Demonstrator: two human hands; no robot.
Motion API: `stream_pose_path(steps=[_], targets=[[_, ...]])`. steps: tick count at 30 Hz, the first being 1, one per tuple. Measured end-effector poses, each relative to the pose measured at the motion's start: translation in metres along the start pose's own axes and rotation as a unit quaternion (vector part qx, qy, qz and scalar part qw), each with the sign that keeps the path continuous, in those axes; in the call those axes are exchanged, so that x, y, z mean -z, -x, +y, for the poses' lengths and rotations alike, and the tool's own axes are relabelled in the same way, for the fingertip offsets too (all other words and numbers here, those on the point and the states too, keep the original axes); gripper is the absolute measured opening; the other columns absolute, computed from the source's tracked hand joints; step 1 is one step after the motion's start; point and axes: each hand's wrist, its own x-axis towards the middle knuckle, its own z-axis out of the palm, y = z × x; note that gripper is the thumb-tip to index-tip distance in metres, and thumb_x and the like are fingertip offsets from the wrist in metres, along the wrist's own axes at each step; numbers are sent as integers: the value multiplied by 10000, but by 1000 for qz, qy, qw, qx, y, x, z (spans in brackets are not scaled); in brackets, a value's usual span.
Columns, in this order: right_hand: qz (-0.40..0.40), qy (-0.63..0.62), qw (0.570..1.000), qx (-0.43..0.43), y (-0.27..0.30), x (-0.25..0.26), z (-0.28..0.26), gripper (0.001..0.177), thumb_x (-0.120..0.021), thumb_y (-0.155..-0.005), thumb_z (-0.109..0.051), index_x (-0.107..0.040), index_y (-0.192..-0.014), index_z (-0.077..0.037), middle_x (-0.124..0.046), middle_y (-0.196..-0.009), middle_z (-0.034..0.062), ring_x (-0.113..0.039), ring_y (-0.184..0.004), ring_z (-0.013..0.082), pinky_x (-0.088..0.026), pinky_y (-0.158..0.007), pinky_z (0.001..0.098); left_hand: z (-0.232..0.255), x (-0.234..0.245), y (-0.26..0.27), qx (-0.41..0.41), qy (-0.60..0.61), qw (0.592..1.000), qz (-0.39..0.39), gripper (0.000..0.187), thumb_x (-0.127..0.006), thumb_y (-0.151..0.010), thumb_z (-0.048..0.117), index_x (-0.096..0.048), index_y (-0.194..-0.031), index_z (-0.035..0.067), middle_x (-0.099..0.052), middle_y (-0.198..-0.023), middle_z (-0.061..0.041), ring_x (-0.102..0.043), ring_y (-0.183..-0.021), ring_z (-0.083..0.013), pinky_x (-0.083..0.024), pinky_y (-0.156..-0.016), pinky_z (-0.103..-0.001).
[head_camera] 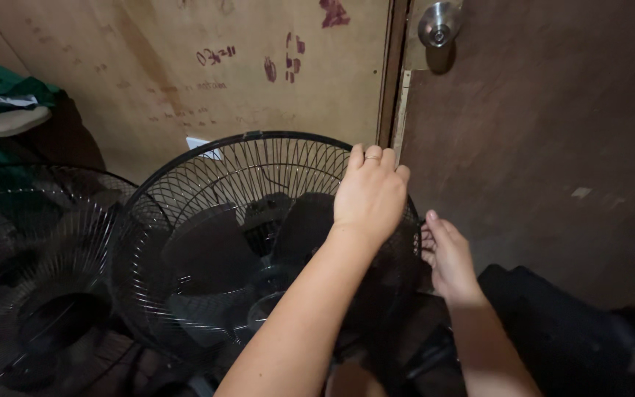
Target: The person disassembles a standing electric fan by removing the front grille and unscrewing the central hub nut to detach the blades. They then reassemble the fan by reattaching the blades, securing the hub nut, and reinstalling the front grille. Finally, they wipe the grille with a cloth.
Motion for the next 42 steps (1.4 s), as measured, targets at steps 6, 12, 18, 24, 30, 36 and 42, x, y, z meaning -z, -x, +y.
stream_pose_path(steps=[6, 12, 18, 24, 30, 36, 42], targets=[[37, 71, 994, 70, -8, -3, 3, 251, -559, -1005, -232, -674, -900, -35, -616, -712, 18, -549, -589, 109, -442, -553, 253, 4, -2, 1, -8, -1, 1000, -23, 238, -566, -913, 226, -726, -1065, 137, -661, -1116, -82, -564, -1184, -276, -341, -1109, -476], [-1, 34, 997, 72, -5, 12, 14, 298, -535, -1072, -243, -654, -1061, 31, -640, -914, 84, -585, -812, 159, -490, -739, 304, 5, -6, -6, -2, -15, 1000, -17, 244, -573, -887, 233, -727, -1058, 153, -658, -1117, -81, -557, -1184, -280, -339, -1106, -479], [-120, 90, 988, 35, 32, 6, 27, 730, -647, -872, -138, -365, -1543, -81, -512, -1482, 101, -485, -1332, 211, -397, -1077, 356, -5, -9, -10, 18, -13, 999, -34, 249, -567, -921, 211, -736, -1093, 150, -654, -1105, -84, -567, -1158, -288, -357, -1096, -482], [-132, 285, 938, 148, 70, -17, 36, 1522, -985, -516, -98, 90, -1593, -158, -226, -1611, 180, -251, -1471, 339, -249, -1132, 430, -2, -7, -11, 12, -15, 999, -47, 250, -559, -925, 215, -738, -1083, 143, -653, -1094, -90, -573, -1139, -287, -364, -1083, -485], [-82, 283, 946, 135, 65, -16, 34, 1456, -1004, -480, -41, -79, -1602, -102, -391, -1526, 165, -477, -1345, 297, -429, -1088, 426, -7, 21, -9, -62, -20, 989, -131, 695, -699, -778, 610, -649, -1240, 93, -606, -1241, -100, -506, -1265, -313, -297, -1139, -514], [-139, 186, 965, 125, 61, -12, 29, 1460, -971, -470, -8, -62, -1608, -97, -497, -1417, 149, -571, -1240, 246, -529, -1002, 401, -14, 54, 1, -174, -114, 948, -242, 1342, -870, -447, 790, -436, -1481, 52, -520, -1351, -129, -409, -1347, -357, -221, -1171, -555], [-168, 209, 954, 136, 48, -10, 21, 1369, -946, -577, -33, -63, -1621, -106, -568, -1333, 147, -619, -1215, 249, -522, -1022, 393, -20, 55, 3, -158, -52, 961, -219, 1143, -873, -531, 723, -544, -1383, 36, -566, -1273, -117, -445, -1309, -337, -240, -1175, -538]])
